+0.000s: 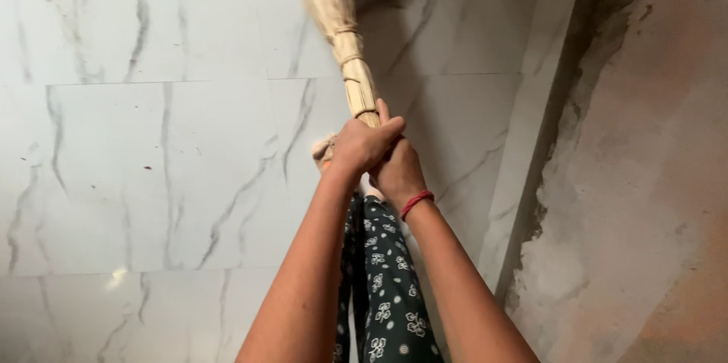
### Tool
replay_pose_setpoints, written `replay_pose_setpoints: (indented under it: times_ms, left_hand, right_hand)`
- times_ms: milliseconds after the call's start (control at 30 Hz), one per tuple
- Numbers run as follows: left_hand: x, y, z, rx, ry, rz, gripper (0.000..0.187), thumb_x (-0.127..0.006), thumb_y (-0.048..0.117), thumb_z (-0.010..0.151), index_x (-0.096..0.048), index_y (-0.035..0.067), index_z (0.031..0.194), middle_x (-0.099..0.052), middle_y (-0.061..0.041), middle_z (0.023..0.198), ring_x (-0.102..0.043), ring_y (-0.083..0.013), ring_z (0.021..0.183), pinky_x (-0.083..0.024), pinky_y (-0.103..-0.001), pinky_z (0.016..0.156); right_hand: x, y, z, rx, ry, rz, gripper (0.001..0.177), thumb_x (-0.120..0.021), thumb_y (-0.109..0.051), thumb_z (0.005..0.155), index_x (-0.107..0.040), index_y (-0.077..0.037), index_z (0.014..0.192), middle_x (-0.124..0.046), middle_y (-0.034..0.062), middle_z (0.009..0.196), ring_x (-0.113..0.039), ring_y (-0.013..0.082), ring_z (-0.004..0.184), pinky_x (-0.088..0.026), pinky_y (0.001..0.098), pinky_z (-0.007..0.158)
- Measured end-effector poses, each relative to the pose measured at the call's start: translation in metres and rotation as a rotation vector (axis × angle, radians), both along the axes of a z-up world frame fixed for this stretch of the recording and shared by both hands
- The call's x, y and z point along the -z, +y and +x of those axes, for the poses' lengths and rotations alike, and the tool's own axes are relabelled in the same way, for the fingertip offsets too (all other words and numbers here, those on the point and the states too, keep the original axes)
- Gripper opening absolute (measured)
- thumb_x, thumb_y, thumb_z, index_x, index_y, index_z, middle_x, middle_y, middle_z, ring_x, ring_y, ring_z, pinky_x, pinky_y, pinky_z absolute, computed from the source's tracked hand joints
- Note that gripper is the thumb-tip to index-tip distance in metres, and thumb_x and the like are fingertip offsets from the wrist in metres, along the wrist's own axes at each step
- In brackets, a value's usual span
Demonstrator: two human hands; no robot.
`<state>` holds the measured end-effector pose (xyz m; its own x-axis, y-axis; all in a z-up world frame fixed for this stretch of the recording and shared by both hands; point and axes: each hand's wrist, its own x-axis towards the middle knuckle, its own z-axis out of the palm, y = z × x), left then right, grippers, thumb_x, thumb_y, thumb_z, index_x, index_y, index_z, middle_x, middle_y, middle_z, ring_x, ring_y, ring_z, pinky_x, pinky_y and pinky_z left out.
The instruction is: The person sweeps the tiled floor using a straw broom, moving debris into a pile.
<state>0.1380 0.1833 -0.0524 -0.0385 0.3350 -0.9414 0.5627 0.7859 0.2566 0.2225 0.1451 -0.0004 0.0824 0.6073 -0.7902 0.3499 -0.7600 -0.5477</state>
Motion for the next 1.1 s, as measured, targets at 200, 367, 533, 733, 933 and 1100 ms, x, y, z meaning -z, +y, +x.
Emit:
replay_pose_setpoints:
  times_ms: [200,367,533,733,933,1100]
  left_hand:
    - [-0.040,0.003,0.004,-0.016,-0.047,0.105,0.065,-0.074,0.051,0.066,-0.075,-0.006,0.097,-0.077,-0.024,0.094,-0.078,-0.0311,0.089,-0.059,-0.040,0.080]
    - [-0.046,-0.009,0.046,-0.002,-0.167,0.135,0.080,-0.083,0.046,0.062,-0.058,-0.011,0.112,-0.073,-0.027,0.101,-0.075,-0.0335,0.095,-0.060,-0.040,0.080]
    - [-0.024,-0.007,0.065,0.253,-0.212,-0.026,0.076,-0.076,0.053,0.066,-0.069,-0.010,0.108,-0.072,-0.030,0.109,-0.072,-0.0375,0.104,-0.058,-0.043,0.088]
    - [0.004,-0.010,0.030,0.140,-0.112,-0.030,0.077,-0.068,0.061,0.069,-0.074,-0.007,0.104,-0.074,-0.027,0.103,-0.073,-0.0365,0.101,-0.056,-0.043,0.089]
    - [-0.021,0.015,-0.003,-0.080,-0.050,0.046,0.068,-0.072,0.054,0.068,-0.076,-0.009,0.093,-0.079,-0.023,0.091,-0.079,-0.0311,0.091,-0.059,-0.039,0.085]
    - [-0.051,0.020,0.009,-0.087,-0.135,0.088,0.063,-0.074,0.050,0.066,-0.074,-0.007,0.092,-0.078,-0.023,0.088,-0.080,-0.0309,0.086,-0.061,-0.041,0.080]
  right_hand:
    - [0.014,-0.039,-0.002,0.294,0.166,0.392,0.069,-0.064,-0.014,0.097,-0.038,-0.006,0.160,-0.071,0.0112,0.127,-0.063,0.0069,0.106,-0.053,0.0253,0.093]
    - [0.005,-0.061,0.019,0.551,0.057,0.336,0.060,-0.061,-0.016,0.099,-0.044,-0.001,0.154,-0.071,0.0088,0.122,-0.067,0.0131,0.106,-0.055,0.0280,0.091]
    - [-0.003,-0.044,0.022,0.347,-0.283,0.183,0.076,-0.060,-0.021,0.095,-0.023,-0.009,0.160,-0.071,0.0134,0.104,-0.066,0.0180,0.088,-0.053,0.0284,0.073]
    - [0.013,-0.025,0.013,0.360,-0.105,-0.133,0.051,-0.056,-0.029,0.104,-0.056,-0.008,0.151,-0.074,0.0144,0.095,-0.066,0.0206,0.074,-0.051,0.0378,0.058]
    - [-0.008,0.006,-0.007,0.123,-0.026,0.073,0.074,-0.060,-0.011,0.088,-0.039,-0.018,0.159,-0.076,0.0125,0.098,-0.068,0.0152,0.079,-0.056,0.0312,0.066]
    - [-0.019,-0.007,-0.002,0.208,-0.106,0.319,0.068,-0.066,-0.009,0.092,-0.044,-0.013,0.157,-0.077,0.0111,0.114,-0.067,0.0093,0.095,-0.055,0.0273,0.082]
